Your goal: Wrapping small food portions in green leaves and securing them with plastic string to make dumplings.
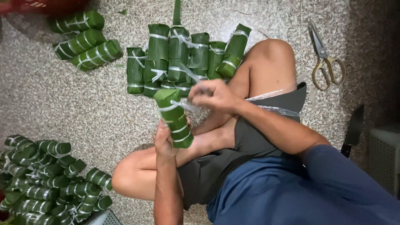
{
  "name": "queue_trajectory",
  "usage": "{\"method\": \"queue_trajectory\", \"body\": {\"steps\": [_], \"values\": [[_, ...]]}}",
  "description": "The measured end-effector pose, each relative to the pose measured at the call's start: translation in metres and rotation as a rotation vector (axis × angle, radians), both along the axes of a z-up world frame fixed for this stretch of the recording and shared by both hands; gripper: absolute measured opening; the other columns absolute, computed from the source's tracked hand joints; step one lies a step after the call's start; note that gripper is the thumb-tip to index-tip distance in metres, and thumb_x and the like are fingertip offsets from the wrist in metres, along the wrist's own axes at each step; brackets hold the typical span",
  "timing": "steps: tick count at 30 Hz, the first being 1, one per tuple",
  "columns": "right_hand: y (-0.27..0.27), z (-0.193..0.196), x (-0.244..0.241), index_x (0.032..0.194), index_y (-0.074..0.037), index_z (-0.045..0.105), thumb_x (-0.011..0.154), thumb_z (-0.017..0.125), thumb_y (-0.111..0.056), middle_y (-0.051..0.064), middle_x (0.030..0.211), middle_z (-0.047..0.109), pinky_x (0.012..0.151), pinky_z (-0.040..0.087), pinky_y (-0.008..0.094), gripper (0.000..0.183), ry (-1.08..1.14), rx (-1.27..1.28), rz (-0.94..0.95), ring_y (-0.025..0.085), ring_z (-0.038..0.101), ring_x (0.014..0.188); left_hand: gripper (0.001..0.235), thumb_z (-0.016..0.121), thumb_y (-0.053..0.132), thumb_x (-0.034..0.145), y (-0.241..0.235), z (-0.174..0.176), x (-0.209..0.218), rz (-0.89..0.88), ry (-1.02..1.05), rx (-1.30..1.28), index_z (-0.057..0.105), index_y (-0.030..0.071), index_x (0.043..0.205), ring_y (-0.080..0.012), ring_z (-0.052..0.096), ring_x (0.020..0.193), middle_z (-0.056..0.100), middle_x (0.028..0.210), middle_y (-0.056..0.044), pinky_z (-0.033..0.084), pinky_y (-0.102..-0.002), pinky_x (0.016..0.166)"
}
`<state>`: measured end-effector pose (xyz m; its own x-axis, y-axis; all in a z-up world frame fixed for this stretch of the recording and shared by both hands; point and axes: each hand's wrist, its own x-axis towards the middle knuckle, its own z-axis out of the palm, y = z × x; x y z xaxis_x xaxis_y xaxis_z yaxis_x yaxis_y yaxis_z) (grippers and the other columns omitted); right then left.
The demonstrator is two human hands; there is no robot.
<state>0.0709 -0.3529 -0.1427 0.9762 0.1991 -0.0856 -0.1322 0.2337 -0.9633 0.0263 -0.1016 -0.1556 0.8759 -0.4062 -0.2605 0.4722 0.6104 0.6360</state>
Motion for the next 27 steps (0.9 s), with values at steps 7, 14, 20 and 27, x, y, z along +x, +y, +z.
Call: {"method": "queue_trajectory", "body": {"steps": [7, 14, 20, 27], "values": [[0.007, -0.013, -0.009, 0.097, -0.007, 0.078, 0.093, 0.077, -0.015, 0.003, 0.070, 0.074, 0.050, 0.052, 0.022, 0.009, -0.038, -0.026, 0.091, 0.007, 0.065, 0.057, 0.078, 0.077, 0.037, 0.073, -0.021, -0.005, -0.014, 0.179, 0.079, 0.571, 0.055, 0.010, 0.143, -0.0335, 0.043, 0.142, 0.059, 0.146, -0.015, -0.016, -0.051, 0.118], [0.011, -0.006, -0.002, 0.085, -0.007, 0.076, 0.088, 0.081, -0.017, 0.002, 0.060, 0.070, 0.045, 0.034, 0.018, 0.012, 0.092, 0.058, 0.183, 0.001, 0.046, 0.050, 0.068, 0.063, 0.020, 0.091, -0.018, -0.014, -0.022, 0.162, 0.124, 0.112, 0.041, 0.002, 0.152, -0.0332, 0.066, 0.121, 0.063, 0.135, -0.026, 0.052, -0.050, 0.106], [0.009, -0.012, -0.003, 0.080, -0.009, 0.074, 0.082, 0.086, -0.015, 0.000, 0.059, 0.068, 0.047, 0.032, 0.018, 0.014, 0.212, 0.029, 0.217, 0.002, 0.046, 0.051, 0.070, 0.066, 0.018, 0.088, -0.027, 0.007, -0.017, 0.132, 0.093, 0.053, 0.040, 0.000, 0.150, -0.0315, 0.068, 0.115, 0.066, 0.128, -0.027, 0.056, -0.052, 0.099], [0.005, -0.014, 0.005, 0.098, -0.012, 0.060, 0.105, 0.059, -0.022, 0.000, 0.061, 0.047, 0.043, 0.030, 0.019, 0.013, 0.449, 0.198, -0.023, 0.006, 0.039, 0.047, 0.043, 0.078, 0.036, 0.080, -0.021, 0.054, 0.012, -0.185, -0.328, 0.665, 0.074, 0.003, 0.108, -0.0322, 0.042, 0.139, 0.030, 0.155, -0.013, 0.041, -0.044, 0.116]]}}
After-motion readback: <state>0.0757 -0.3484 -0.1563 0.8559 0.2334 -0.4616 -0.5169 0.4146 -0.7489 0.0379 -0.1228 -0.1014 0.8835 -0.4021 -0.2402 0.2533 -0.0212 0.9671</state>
